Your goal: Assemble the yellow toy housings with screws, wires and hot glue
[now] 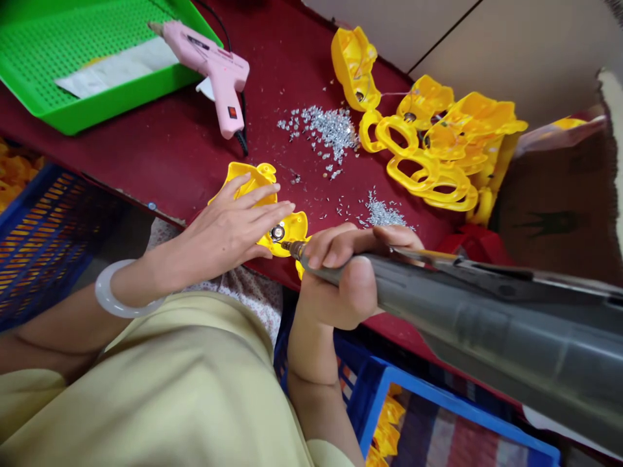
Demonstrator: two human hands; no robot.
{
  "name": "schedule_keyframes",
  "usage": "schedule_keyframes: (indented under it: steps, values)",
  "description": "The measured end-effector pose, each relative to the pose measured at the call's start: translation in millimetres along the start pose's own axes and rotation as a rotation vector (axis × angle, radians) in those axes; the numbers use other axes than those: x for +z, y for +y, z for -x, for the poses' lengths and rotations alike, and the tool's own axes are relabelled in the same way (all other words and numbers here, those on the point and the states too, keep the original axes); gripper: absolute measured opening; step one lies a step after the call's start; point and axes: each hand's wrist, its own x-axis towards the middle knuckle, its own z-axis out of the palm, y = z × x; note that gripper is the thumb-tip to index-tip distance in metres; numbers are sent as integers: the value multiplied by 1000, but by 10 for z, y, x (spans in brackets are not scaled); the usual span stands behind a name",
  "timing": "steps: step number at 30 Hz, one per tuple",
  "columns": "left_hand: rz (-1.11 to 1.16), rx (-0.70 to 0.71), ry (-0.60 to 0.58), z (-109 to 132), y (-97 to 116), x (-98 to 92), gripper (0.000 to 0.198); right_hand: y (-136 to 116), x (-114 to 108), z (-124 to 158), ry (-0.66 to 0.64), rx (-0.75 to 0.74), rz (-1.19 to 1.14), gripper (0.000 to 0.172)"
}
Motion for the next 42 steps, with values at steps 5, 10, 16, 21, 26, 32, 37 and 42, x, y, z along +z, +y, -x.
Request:
schedule_keyframes:
  steps: [5,10,16,21,26,32,37,42]
  values:
    - [14,-5,10,-2,-5,9,52,-1,5,15,-20,-6,35,24]
    - [15,-10,7,0,13,0,49,16,-5,3,-85,-40,83,24]
    - [6,-8,25,18,19,21,45,40,-51,-16,-190,-61,138,14]
    - [23,4,58,29,9,49,42,91,-8,-29,-192,-21,158,12]
    - [3,33,71,18,-17,22,45,76,90,-27,-160,1,115,16]
    - [-72,200,31,56,-100,11,15,-252,-236,-110,82,-128,223,20]
    - [-204,292,123,193,-91,-21,16,-445,-715,-101,347,-164,471,21]
    - [-256,267,199,346,-69,-109,15,-504,-1124,108,495,-182,767,33]
